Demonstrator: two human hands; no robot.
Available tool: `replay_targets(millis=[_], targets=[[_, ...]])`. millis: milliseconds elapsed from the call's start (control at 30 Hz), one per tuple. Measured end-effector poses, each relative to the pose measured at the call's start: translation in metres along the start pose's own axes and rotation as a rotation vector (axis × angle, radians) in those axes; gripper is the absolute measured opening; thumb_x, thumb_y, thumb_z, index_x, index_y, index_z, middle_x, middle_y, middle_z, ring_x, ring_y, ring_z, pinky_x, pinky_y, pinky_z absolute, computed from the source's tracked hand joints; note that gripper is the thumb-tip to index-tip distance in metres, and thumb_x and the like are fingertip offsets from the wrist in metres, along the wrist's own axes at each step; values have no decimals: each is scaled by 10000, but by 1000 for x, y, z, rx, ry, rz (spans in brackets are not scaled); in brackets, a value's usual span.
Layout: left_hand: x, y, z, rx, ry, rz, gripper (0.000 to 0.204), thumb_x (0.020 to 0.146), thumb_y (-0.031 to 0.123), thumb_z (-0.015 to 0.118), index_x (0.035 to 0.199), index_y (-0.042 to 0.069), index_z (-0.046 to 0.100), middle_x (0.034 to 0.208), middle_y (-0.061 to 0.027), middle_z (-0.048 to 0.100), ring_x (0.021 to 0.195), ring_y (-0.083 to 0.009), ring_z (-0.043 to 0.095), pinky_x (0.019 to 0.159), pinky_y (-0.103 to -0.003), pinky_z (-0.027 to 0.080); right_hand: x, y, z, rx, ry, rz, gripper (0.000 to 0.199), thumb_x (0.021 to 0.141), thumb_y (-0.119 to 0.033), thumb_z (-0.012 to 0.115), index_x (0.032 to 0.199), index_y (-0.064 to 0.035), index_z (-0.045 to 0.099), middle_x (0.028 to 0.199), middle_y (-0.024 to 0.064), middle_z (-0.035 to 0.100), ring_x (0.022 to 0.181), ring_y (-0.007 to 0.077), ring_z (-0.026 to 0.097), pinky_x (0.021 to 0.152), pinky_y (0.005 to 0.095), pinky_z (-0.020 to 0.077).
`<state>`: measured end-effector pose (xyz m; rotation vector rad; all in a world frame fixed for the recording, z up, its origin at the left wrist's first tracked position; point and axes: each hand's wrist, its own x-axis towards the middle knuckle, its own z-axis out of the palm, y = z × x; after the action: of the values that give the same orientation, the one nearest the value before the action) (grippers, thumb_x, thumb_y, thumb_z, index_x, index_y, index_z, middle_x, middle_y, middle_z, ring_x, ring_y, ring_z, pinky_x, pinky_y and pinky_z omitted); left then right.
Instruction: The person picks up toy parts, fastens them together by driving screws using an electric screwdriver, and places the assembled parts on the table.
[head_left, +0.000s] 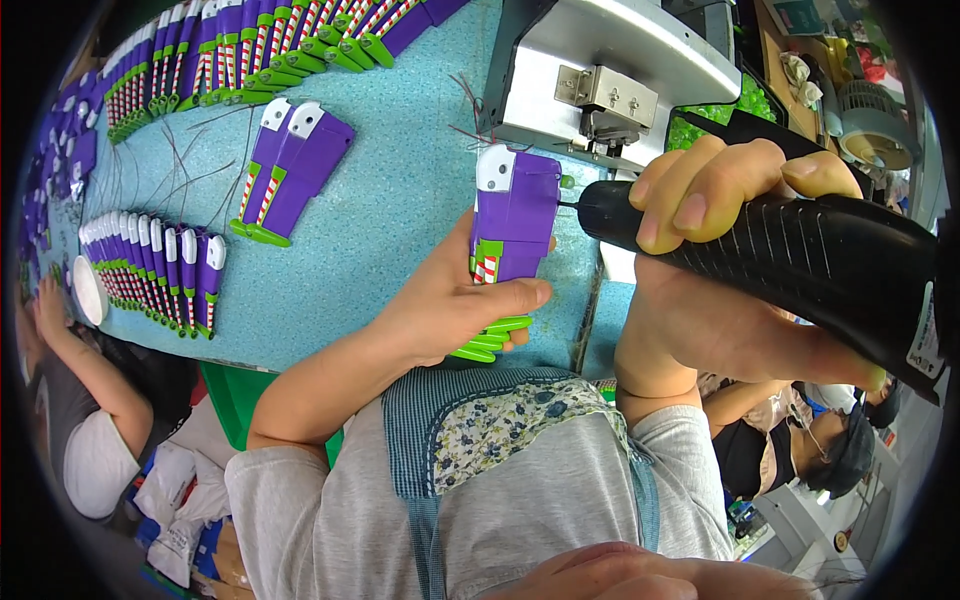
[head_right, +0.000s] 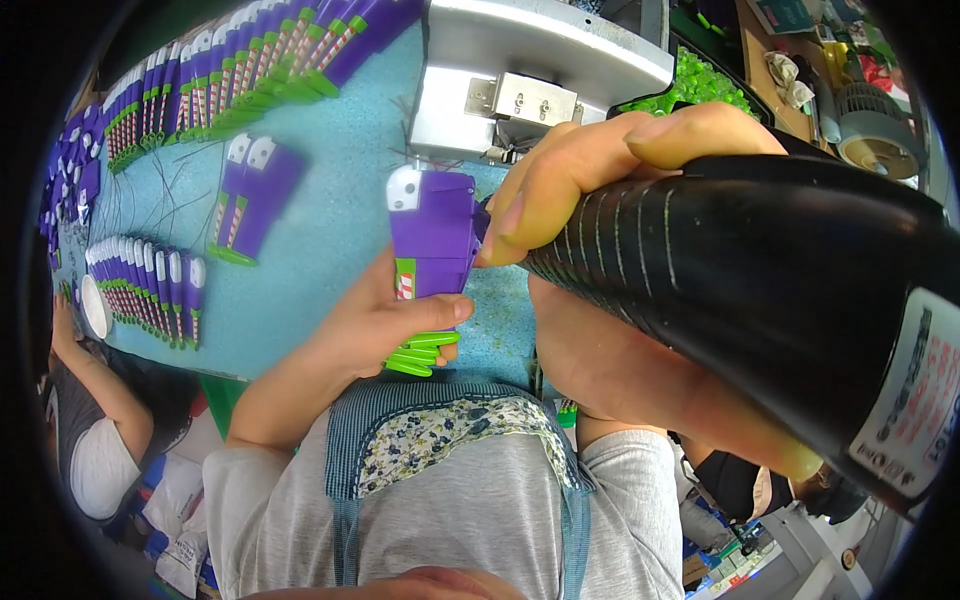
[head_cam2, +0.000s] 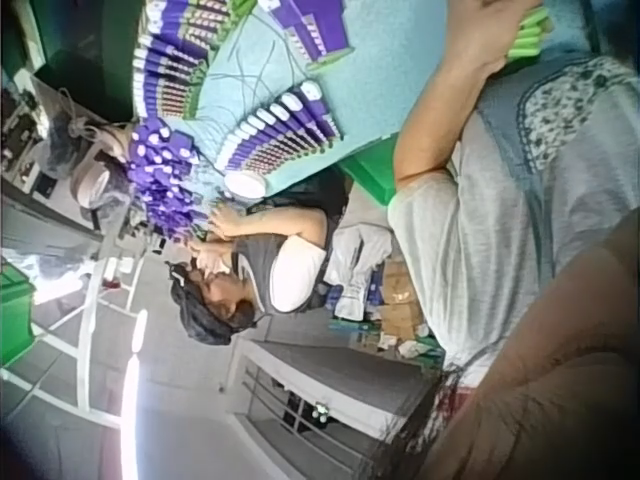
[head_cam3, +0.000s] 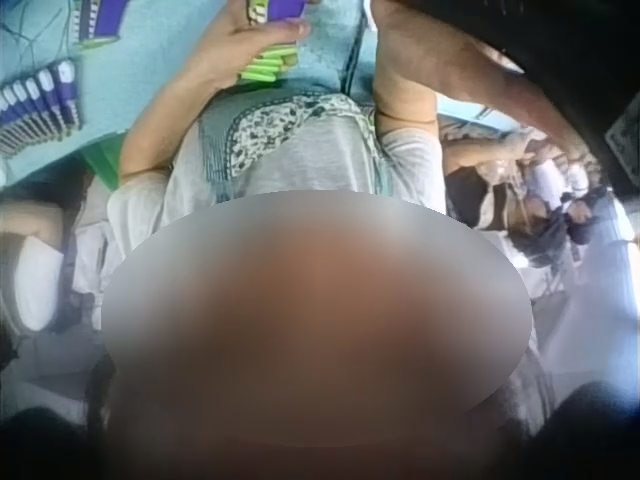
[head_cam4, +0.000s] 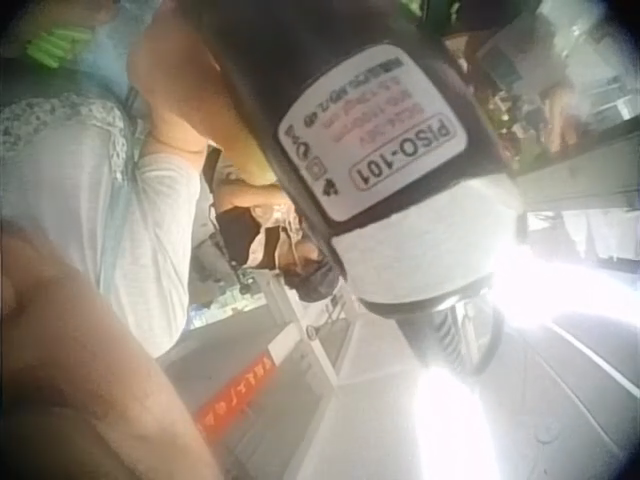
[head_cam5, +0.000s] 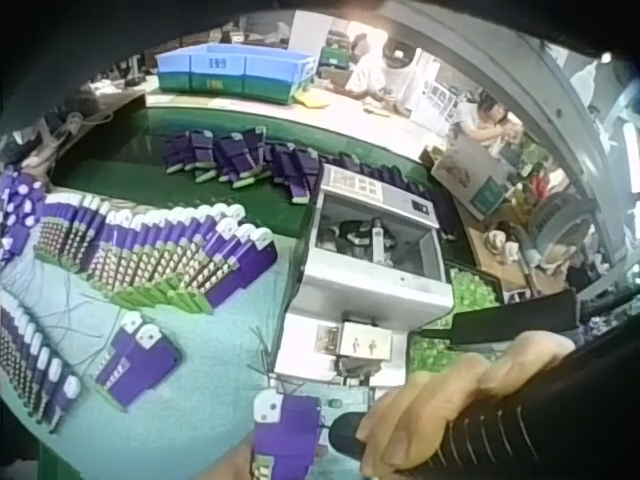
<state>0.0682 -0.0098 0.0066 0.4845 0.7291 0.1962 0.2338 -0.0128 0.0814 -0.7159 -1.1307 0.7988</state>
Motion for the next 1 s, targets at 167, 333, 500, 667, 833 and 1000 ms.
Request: replay_targets(millis=[167,333,500,667,833,1000], targets=[[2,-8,-4,-28,-44,-8,573,813,86,711,1266,41,363,1094,-88,561,692,-145,600,510,-295,530,16,6,-14,-4,-216,-32,988,728,-874,343,1239,-37,456,799,122,567,556,204,540,557,354,462],[-1,1,-2,-40,-50,-61,516,842,135,689,1254,31,397,1113,-92,556,671,-146,605,503,-290,528,49,-5,-41,-287,-292,-92,520,935,-529,460,1146,-55,433,773,127,635,622,254,659,620,418,579],[-2,1,-5,-87,-50,-36,489,836,109,686,1238,29,418,999,-76,578,662,-144,604,494,-292,520,13,4,-26,-20,-206,-78,969,719,-875,370,1235,-59,466,812,128,553,568,207,532,580,357,449],[-5,7,3,-58,-33,-42,454,831,87,683,1213,30,445,874,-51,578,655,-139,600,496,-292,515,2,-1,-13,-116,-194,-9,989,723,-877,342,1220,-29,451,761,128,552,544,207,533,512,337,431],[-3,5,1,-64,-41,-36,470,829,75,691,1221,32,436,935,-58,580,661,-142,603,515,-294,527,-5,4,-8,-2,-56,54,1000,720,-876,352,1224,-18,442,764,135,553,545,208,531,513,338,432],[-1,0,0,-76,-12,-19,506,834,79,690,1253,34,410,1100,-79,564,676,-149,605,512,-295,528,0,7,-16,8,-198,35,999,718,-872,369,1256,-32,433,787,133,555,565,209,529,531,341,436]])
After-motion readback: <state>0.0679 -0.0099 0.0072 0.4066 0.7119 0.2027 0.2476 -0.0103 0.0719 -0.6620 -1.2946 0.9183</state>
